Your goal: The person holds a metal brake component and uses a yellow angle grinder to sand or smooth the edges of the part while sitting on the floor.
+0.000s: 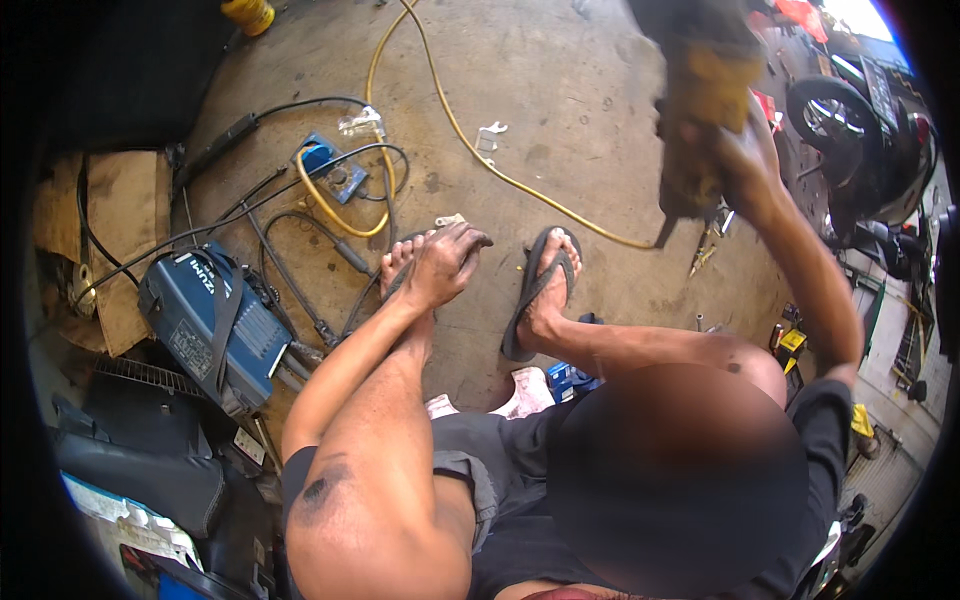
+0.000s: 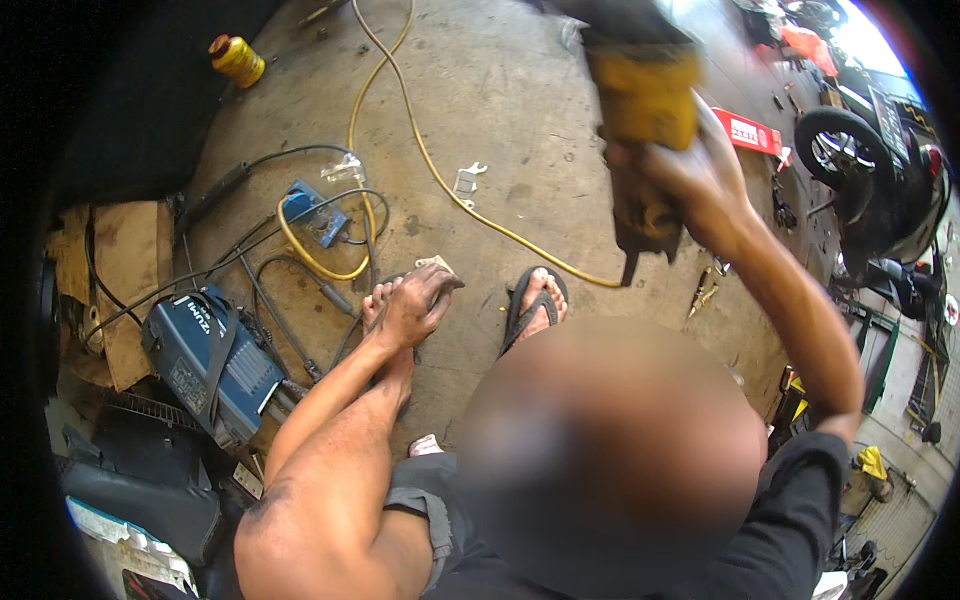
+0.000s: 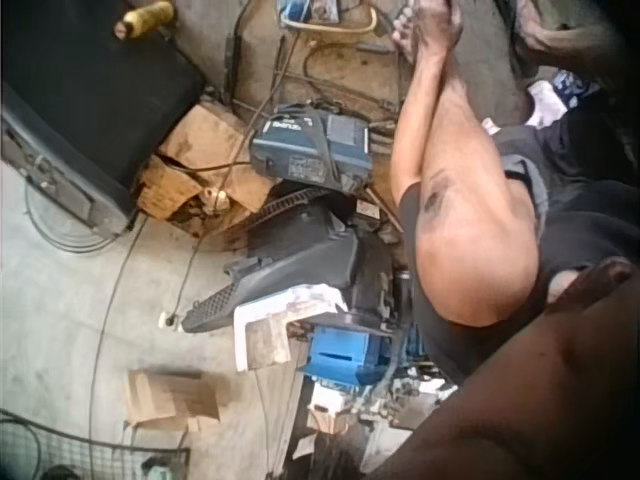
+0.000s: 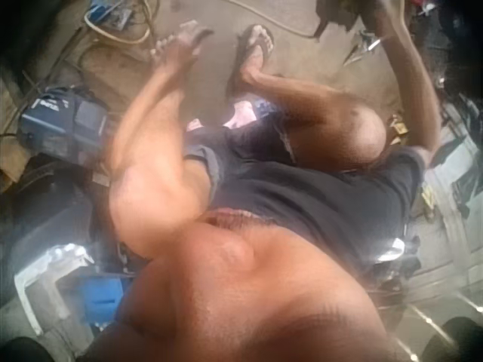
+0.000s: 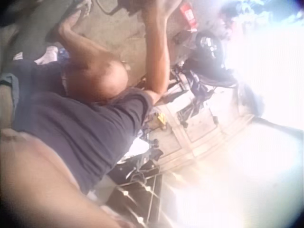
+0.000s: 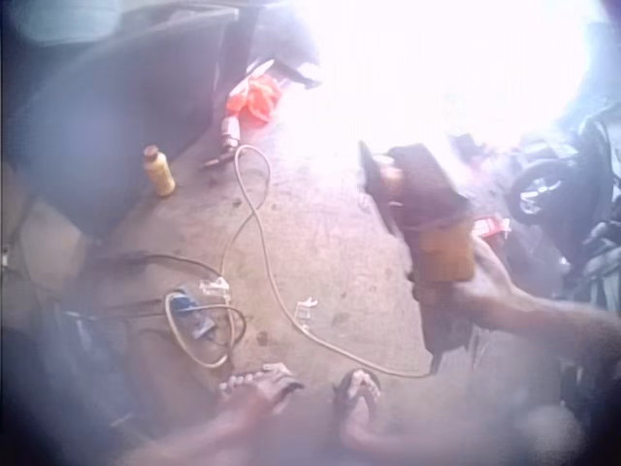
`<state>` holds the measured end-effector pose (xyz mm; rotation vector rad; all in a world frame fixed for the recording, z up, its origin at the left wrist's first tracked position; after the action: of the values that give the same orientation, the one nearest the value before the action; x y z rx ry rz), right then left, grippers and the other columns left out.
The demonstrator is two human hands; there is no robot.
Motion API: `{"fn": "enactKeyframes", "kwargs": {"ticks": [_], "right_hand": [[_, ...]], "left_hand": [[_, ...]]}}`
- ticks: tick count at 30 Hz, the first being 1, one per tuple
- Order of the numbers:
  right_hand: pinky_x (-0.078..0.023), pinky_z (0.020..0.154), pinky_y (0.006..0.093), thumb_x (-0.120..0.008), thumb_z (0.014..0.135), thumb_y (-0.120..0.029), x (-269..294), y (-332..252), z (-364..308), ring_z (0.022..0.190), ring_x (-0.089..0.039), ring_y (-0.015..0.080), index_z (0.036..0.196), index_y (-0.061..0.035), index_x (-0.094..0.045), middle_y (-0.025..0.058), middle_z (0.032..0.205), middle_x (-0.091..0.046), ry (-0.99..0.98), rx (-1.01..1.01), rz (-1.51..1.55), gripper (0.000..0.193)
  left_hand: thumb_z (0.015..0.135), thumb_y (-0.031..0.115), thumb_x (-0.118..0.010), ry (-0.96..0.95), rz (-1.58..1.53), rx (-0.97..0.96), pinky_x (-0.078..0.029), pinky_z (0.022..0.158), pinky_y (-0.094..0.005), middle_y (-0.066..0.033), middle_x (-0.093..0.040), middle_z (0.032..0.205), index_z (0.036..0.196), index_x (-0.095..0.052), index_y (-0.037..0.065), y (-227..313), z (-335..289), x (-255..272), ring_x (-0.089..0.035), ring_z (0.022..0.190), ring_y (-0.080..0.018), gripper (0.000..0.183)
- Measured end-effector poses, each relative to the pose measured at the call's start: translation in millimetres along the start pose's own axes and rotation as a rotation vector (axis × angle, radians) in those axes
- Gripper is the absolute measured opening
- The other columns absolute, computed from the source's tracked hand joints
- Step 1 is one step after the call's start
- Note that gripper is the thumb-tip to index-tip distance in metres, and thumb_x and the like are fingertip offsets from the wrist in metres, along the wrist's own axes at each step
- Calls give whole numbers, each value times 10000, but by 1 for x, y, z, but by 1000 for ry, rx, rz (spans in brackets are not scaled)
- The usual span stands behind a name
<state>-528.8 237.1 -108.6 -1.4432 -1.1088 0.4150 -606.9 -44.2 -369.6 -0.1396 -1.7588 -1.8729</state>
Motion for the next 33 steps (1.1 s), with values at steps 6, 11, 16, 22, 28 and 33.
{"fn": "enactKeyframes", "kwargs": {"ticks": [6,11,16,22,28,33], "right_hand": [[-542,898,406,-731,741,-191,35,119,-114,1002,-659,258,1318,8,-478,129,1104,-650,277,-83,209,661],[-564,821,403,-730,769,-152,-36,198,-111,930,-669,264,1180,5,-534,119,1028,-639,431,-129,928,481],[-578,789,407,-736,812,-192,-65,237,-103,913,-672,250,1160,-5,-539,125,1026,-637,417,-239,1106,442],[-575,726,376,-755,821,-204,-78,256,-102,807,-683,231,1125,-2,-551,117,941,-657,456,-315,1050,418],[-571,717,369,-752,791,-141,-95,272,-106,788,-678,221,1091,-12,-577,104,918,-662,411,-305,965,370],[-571,706,366,-759,779,-167,-90,287,-120,775,-671,217,1113,-12,-573,104,922,-662,357,-311,964,413]], "left_hand": [[872,96,-666,-224,-317,41,-518,826,-382,-141,-643,1011,1088,-639,30,30,10,-25,-647,931,-283,227],[917,266,-694,-323,-323,55,-471,975,-386,-147,-614,1215,1331,-499,2,61,49,-51,-608,1112,-254,528],[887,240,-720,-514,-720,428,-490,954,-380,-190,-674,1131,1324,-472,-31,46,33,-85,-654,1041,-259,571],[767,202,-761,-509,-420,652,-527,826,-395,-261,-678,992,1229,-494,-60,61,31,-105,-686,932,-331,594],[799,311,-758,-451,-349,547,-505,846,-467,-303,-649,1001,1260,-501,-54,36,1,-122,-623,980,-464,642],[906,397,-679,-748,-327,297,-510,862,-439,-246,-658,1055,1201,-576,-6,31,29,-80,-634,1002,-394,510]]}}
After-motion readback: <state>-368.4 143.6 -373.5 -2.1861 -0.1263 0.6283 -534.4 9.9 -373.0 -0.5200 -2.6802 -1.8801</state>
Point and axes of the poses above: each hand's wrist, its own z-axis towards the middle knuckle, its own x-axis out of the back of the hand, y = z × x, the point moved 2 cm from there along z, towards the middle knuckle
